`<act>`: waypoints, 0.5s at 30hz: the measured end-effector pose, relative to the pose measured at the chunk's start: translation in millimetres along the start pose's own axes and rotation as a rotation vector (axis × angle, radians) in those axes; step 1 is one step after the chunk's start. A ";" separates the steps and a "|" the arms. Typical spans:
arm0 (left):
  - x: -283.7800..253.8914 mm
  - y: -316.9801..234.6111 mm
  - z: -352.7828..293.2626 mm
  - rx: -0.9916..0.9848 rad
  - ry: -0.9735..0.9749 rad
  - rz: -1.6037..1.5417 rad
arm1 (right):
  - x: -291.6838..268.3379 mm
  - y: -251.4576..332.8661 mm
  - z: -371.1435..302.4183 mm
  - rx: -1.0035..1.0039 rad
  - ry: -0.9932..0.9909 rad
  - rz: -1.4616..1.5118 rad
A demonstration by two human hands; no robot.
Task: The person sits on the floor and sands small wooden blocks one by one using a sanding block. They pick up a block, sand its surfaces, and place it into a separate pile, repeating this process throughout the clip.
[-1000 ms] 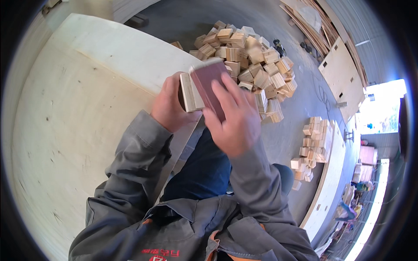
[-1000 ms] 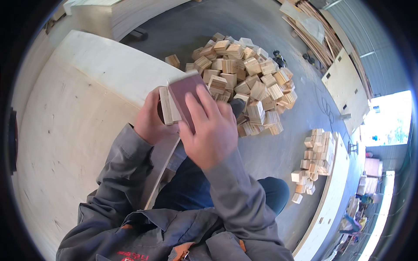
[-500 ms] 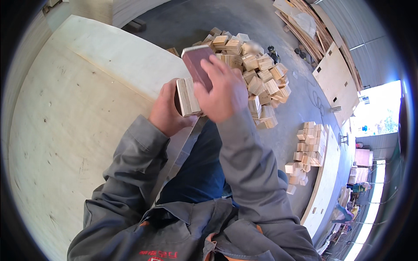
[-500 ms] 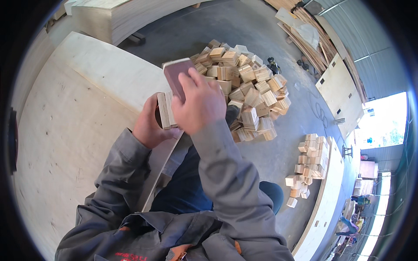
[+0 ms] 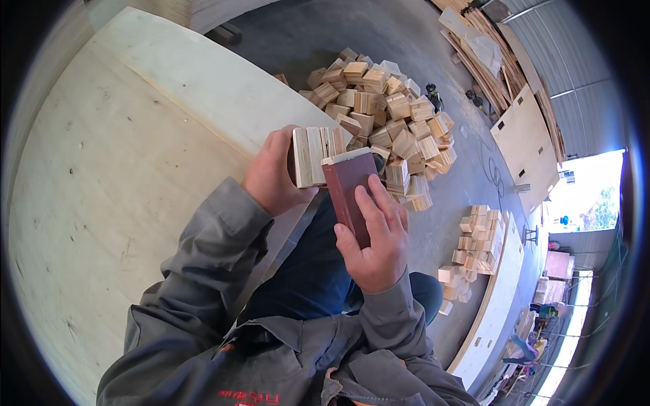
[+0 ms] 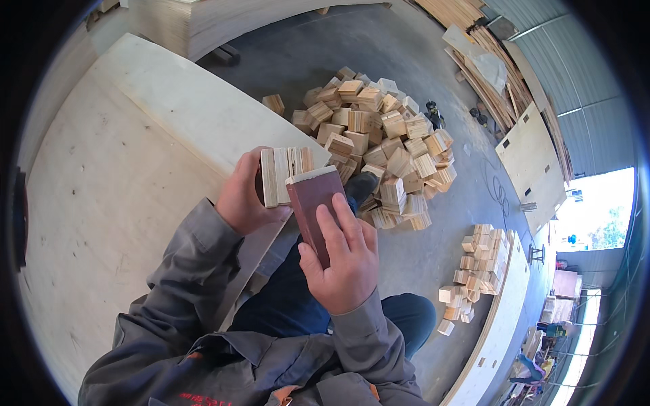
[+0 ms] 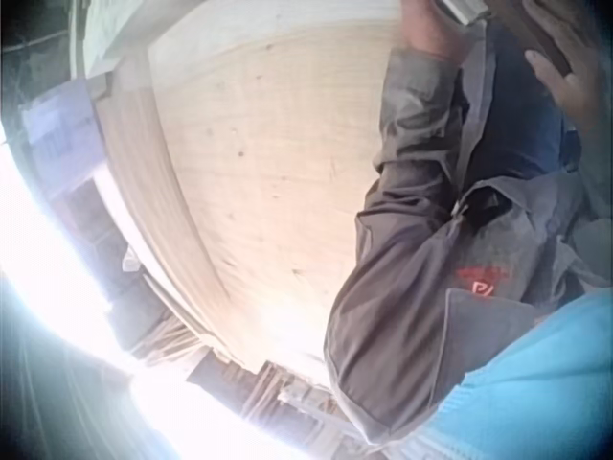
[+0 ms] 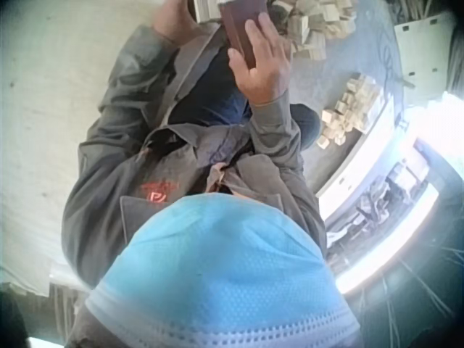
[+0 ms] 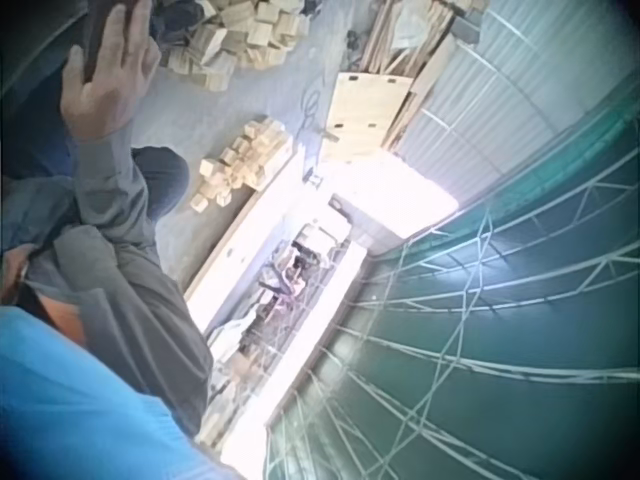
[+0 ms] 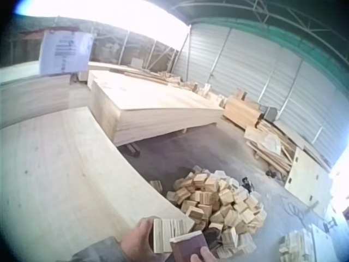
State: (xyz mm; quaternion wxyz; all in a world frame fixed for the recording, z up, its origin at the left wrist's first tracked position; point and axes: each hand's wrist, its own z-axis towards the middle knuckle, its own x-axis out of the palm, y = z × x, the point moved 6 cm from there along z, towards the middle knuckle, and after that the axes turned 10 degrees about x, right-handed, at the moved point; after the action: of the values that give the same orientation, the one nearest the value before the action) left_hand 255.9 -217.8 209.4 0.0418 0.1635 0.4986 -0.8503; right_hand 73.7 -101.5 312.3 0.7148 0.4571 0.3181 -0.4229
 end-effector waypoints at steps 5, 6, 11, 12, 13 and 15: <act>3.2 5.2 0.9 -0.015 -0.001 -0.044 | 8.6 -2.1 37.2 -0.016 -0.043 -0.015; 3.9 5.8 1.2 -0.010 -0.003 -0.053 | 13.3 -2.1 51.4 -0.019 -0.055 -0.020; 5.5 9.9 2.9 -0.030 0.005 -0.074 | 49.1 -18.3 126.3 0.013 -0.077 -0.021; 5.9 10.0 3.8 -0.032 0.002 -0.061 | 52.2 -21.8 132.3 0.032 -0.066 -0.010; 7.0 7.7 5.4 -0.022 0.004 -0.070 | 51.1 -26.5 130.5 0.037 -0.069 0.030; 4.2 6.1 4.4 -0.017 -0.006 -0.079 | 53.1 -31.9 127.3 0.036 -0.060 0.123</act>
State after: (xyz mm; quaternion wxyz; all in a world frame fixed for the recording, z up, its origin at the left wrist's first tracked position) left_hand 252.3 -224.3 205.0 0.0110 0.1408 0.5115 -0.8476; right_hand 77.2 -242.8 303.7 0.7403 0.4758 0.2600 -0.3976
